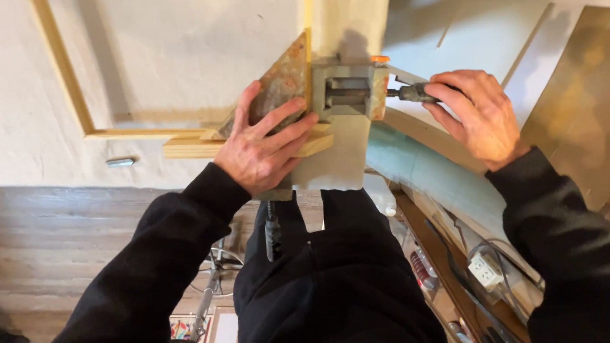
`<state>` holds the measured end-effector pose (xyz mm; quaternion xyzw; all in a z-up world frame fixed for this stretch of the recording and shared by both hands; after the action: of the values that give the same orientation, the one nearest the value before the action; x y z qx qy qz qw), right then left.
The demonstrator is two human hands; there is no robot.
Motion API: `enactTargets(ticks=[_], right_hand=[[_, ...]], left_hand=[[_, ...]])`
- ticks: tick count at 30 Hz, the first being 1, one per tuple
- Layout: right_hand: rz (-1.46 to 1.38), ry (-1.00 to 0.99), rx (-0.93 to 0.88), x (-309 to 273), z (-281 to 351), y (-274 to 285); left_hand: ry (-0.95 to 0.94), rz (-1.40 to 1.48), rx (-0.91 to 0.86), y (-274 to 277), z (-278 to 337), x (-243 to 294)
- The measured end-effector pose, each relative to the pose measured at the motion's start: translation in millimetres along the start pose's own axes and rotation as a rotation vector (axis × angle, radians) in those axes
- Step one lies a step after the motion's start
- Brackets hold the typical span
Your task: The person assembles a wooden frame by joining mitered pieces with glue and nails. They use a utility knife to clean joints, apply glue, align pieces in a corner clamp, and hammer nails to secure the corners.
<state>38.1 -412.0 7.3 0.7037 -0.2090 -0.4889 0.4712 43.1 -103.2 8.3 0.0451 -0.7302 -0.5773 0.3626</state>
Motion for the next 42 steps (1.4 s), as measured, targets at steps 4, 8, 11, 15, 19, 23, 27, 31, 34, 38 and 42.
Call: enactTargets(ticks=[4, 8, 11, 15, 19, 23, 27, 31, 34, 38, 42], right_hand=[[0.035, 0.135, 0.005, 16, 4, -8], [0.024, 0.205, -0.01, 22, 8, -10], [0.009, 0.223, -0.028, 24, 4, -11], [-0.197, -0.058, -0.177, 43, 5, -25], [-0.707, -1.1, -0.554, 95, 31, -78], [-0.949, -0.928, -0.501, 78, 22, -60], [-0.081, 0.076, -0.049, 16, -3, -7], [-0.067, 0.106, -0.065, 30, 0, -11], [-0.123, -0.003, -0.239, 45, 7, -25], [-0.607, -0.201, -0.201, 82, 28, -66], [-1.1, -0.987, -0.356, 107, 49, -85]], left_hand=[[0.002, -0.014, -0.002, -3, -3, -1], [0.016, -0.029, -0.002, -6, -2, 0], [0.024, -0.034, 0.009, -3, -2, -1], [0.027, -0.03, -0.001, -4, -6, 0], [0.045, -0.021, -0.005, -2, -4, 0], [0.044, -0.036, 0.001, -1, -9, -1], [0.061, -0.032, -0.017, 1, -2, 1], [0.037, -0.034, -0.009, 1, -2, 1], [0.042, -0.013, -0.004, -2, -3, 2], [0.053, -0.005, -0.002, -2, -3, 0], [0.04, -0.031, -0.012, -4, -1, 3]])
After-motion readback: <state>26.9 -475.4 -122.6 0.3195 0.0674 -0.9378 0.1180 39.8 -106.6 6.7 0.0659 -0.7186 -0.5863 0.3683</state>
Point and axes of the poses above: each hand's wrist, its own z-axis away from the middle knuckle, its own y-axis out of the back of the hand, x = y × z, the point moved 6 cm from there along -z, towards the middle knuckle, and after that the axes turned 3 degrees about y, right-handed, at the moved point
